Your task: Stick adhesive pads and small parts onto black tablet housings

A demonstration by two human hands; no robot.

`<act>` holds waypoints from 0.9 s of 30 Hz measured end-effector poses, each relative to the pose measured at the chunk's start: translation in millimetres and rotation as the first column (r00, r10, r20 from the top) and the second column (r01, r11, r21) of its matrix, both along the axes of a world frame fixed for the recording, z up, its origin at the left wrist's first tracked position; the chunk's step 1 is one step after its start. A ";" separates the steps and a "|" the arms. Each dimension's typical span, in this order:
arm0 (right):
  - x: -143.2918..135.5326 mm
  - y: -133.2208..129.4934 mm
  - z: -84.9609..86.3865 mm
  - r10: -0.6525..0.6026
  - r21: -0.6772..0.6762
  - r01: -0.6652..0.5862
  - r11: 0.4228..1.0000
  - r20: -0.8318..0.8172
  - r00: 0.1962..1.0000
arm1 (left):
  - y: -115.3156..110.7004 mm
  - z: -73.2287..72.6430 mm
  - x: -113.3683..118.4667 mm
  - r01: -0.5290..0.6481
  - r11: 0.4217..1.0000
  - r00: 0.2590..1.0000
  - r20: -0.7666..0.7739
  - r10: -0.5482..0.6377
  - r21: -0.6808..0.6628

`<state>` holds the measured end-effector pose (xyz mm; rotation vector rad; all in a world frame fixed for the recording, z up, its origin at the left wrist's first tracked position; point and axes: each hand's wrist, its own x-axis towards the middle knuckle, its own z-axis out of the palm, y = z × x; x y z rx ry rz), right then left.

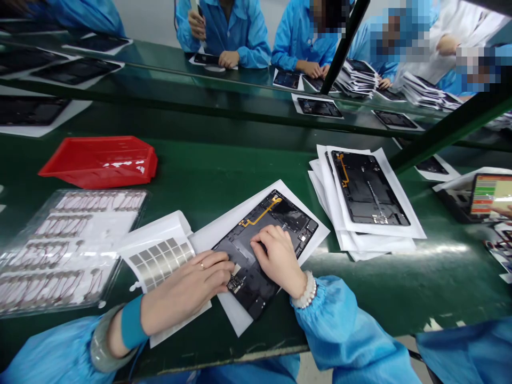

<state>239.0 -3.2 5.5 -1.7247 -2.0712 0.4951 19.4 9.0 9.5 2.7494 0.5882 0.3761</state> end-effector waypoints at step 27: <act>14.4 10.5 -11.1 0.092 -0.051 -0.092 0.994 -0.018 0.996 | 12.3 29.0 -206.1 -0.796 0.584 0.577 -0.093 0.811 0.160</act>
